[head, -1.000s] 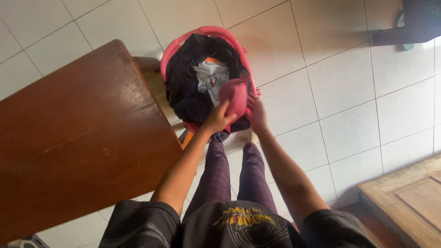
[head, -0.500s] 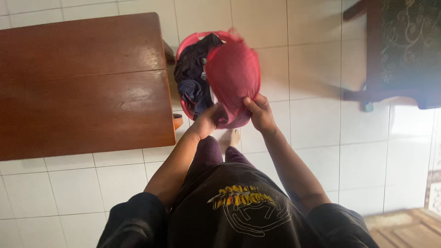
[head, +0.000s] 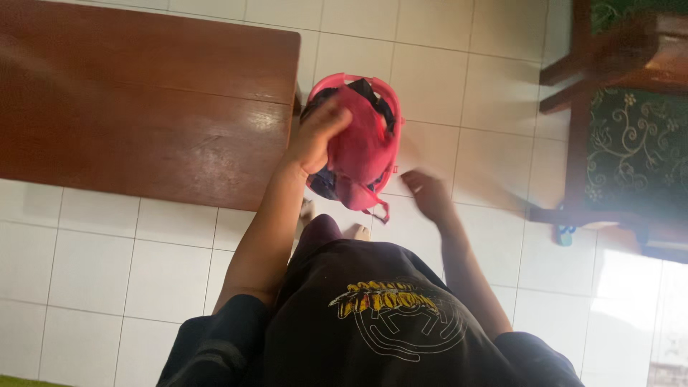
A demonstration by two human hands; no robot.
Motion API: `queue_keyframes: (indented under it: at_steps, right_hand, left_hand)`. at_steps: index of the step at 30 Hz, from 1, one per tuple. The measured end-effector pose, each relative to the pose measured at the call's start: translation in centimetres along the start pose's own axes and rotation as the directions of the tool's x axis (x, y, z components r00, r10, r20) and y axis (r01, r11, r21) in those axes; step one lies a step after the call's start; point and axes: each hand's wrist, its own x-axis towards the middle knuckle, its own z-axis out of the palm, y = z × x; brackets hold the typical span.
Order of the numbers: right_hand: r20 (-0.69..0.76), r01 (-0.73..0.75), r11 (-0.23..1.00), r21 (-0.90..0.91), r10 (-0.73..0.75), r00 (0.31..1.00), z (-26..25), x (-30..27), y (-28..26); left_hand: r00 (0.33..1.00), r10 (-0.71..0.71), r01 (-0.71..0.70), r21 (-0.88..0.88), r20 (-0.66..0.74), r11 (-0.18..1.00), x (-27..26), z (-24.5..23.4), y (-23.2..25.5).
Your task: The person takes several garments from a pink laundry basket and folds them one by one on a wooden table. Items include a red bra, a black top, a patterned baby onesie, a dark blue shirt, and a black t-shirt. Each item is smoothed and folded into a compact rectangle before being placed on the table.
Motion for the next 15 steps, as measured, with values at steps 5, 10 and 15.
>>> queue_keyframes:
  at_steps: [5, 10, 15]
  right_hand:
    - [-0.112, 0.691, 0.716, 0.100, -0.682, 0.723, -4.4, 1.8, -9.2]
    - [0.589, 0.175, 0.941, 0.290, -0.320, 0.742, -0.1, 6.9, -16.3]
    - [0.609, -0.045, 0.812, 0.581, -0.398, 0.686, 3.5, 9.6, -19.5]
  left_hand:
    - [0.888, -0.349, 0.073, 0.659, 0.298, 0.749, -2.5, -0.7, 0.2]
    - [0.916, -0.347, 0.068, 0.773, 0.203, 0.631, -5.5, -5.6, 5.4]
    - [0.938, -0.322, 0.082, 0.822, 0.127, 0.563, -10.5, -9.9, 10.8]
